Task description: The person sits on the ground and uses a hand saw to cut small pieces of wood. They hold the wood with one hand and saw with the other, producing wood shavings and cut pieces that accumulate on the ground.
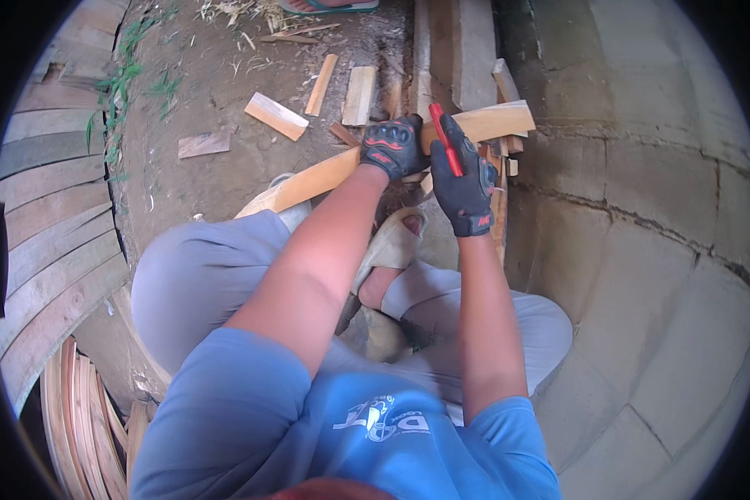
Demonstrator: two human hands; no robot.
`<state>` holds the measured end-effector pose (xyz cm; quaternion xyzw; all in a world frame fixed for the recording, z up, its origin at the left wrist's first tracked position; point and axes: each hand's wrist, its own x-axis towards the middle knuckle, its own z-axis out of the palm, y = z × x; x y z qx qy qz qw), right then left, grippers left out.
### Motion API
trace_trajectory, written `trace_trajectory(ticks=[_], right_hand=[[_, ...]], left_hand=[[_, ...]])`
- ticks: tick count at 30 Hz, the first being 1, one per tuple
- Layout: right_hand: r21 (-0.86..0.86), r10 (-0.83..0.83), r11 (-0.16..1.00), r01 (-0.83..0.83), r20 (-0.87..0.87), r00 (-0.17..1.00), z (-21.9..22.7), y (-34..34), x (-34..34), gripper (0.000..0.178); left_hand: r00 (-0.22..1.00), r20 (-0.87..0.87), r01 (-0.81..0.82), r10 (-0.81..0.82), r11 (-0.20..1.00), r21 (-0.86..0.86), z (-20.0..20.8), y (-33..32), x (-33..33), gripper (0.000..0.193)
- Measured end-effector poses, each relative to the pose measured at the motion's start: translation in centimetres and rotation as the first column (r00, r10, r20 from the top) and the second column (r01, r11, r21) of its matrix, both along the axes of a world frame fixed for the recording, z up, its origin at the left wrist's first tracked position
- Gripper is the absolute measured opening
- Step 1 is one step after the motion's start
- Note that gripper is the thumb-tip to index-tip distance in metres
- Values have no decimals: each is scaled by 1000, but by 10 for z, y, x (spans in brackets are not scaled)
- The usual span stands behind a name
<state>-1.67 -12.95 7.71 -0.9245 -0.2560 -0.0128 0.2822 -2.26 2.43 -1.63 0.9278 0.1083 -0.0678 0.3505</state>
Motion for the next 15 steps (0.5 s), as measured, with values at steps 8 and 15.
trace_trajectory(ticks=[8, 15], right_hand=[[-205, -41, 978, 29, -51, 998, 81, -82, -107, 47], [-198, -96, 977, 74, -101, 990, 189, -117, -179, 49]], left_hand=[[998, -64, 31, -29, 999, 31, 1, -2, -1, 58], [996, -89, 21, -20, 1000, 19, 12, -5, -1, 56]])
